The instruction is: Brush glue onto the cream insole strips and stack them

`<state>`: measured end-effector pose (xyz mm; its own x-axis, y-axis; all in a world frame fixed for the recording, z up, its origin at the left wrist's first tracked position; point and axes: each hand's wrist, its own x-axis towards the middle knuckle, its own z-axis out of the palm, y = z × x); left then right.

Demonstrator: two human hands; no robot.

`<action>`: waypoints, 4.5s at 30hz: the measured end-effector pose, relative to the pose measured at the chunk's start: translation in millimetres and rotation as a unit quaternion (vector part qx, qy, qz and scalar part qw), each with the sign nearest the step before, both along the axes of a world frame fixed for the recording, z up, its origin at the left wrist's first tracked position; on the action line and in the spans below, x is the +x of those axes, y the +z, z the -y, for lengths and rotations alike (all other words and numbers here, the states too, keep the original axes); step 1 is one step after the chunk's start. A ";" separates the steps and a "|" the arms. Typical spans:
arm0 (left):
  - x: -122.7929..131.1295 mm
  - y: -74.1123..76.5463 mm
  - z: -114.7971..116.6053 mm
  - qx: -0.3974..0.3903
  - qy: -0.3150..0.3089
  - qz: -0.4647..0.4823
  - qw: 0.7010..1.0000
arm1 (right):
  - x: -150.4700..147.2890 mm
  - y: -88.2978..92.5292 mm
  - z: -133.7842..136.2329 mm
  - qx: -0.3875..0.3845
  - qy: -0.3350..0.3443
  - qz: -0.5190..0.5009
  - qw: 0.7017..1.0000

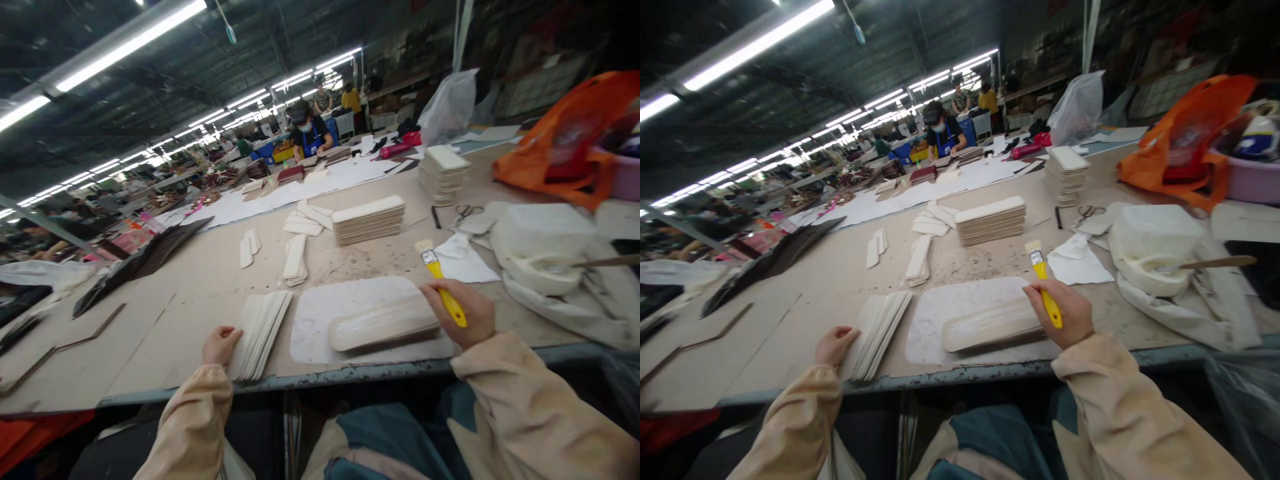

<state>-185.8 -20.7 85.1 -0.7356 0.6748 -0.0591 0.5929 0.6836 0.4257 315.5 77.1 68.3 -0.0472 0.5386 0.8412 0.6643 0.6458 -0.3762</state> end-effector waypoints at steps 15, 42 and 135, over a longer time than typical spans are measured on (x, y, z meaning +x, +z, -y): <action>203.2 54.5 -1.8 0.143 -0.439 0.126 0.878 | -0.8 11.7 16.2 -0.274 0.274 -0.297 0.873; 207.6 -16.2 -30.5 0.089 -0.206 0.398 0.889 | -2.2 -16.1 1.0 -0.193 -0.070 0.022 0.978; 268.4 16.9 -66.0 -0.025 -0.457 0.343 0.820 | -1.8 17.4 -10.4 -0.258 0.131 -0.371 0.883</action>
